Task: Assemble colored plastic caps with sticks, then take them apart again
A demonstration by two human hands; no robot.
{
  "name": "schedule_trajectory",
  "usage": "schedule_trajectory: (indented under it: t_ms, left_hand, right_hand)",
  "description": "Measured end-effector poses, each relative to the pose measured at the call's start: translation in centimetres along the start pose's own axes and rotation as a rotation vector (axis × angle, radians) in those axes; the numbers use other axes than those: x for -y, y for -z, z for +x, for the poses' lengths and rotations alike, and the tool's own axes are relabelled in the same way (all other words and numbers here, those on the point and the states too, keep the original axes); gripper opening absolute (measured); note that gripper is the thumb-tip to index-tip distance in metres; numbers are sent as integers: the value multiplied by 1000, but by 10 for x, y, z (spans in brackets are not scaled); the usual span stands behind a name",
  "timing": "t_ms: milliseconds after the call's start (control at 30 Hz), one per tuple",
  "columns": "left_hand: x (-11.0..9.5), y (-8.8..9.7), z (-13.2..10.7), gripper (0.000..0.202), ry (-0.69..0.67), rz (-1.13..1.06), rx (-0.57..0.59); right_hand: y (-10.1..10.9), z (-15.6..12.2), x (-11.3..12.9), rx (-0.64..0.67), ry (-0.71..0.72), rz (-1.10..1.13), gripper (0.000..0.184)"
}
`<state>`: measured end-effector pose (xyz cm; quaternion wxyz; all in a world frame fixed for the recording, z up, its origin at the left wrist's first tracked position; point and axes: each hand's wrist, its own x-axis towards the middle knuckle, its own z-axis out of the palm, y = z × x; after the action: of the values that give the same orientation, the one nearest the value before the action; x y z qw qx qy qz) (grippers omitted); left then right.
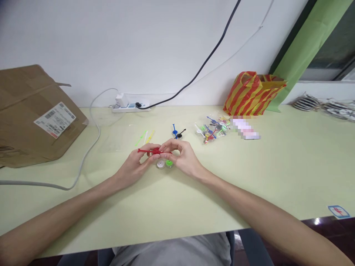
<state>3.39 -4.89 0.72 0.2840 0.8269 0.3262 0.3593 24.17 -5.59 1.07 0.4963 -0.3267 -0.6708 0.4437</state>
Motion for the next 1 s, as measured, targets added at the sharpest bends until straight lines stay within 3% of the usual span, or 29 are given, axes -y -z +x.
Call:
schedule_trajectory:
  t_ms: [233,433,567,733,867,1000]
  left_hand:
    - [5,0,3,25,-108,228,-76]
    - [10,-8,6,23,-337,510,-70]
    - [10,-11,8,17,-497,641,-183]
    - [7,-7,7,20,-626,709,-211]
    - [11,3,7,16,-614,675,-159]
    - [26,18,11,15,-411,665,-153]
  right_hand:
    - [0,-2,6,90,16,-49,21]
    - [-3,-4,12,90,158,-406,14]
    - [-6,-6,16,113,283,-663,19]
    - [-2,-4,24,211,354,-675,22]
    - [11,-3,26,286,302,-511,24]
    - [26,0,22,167,181,-423,24]
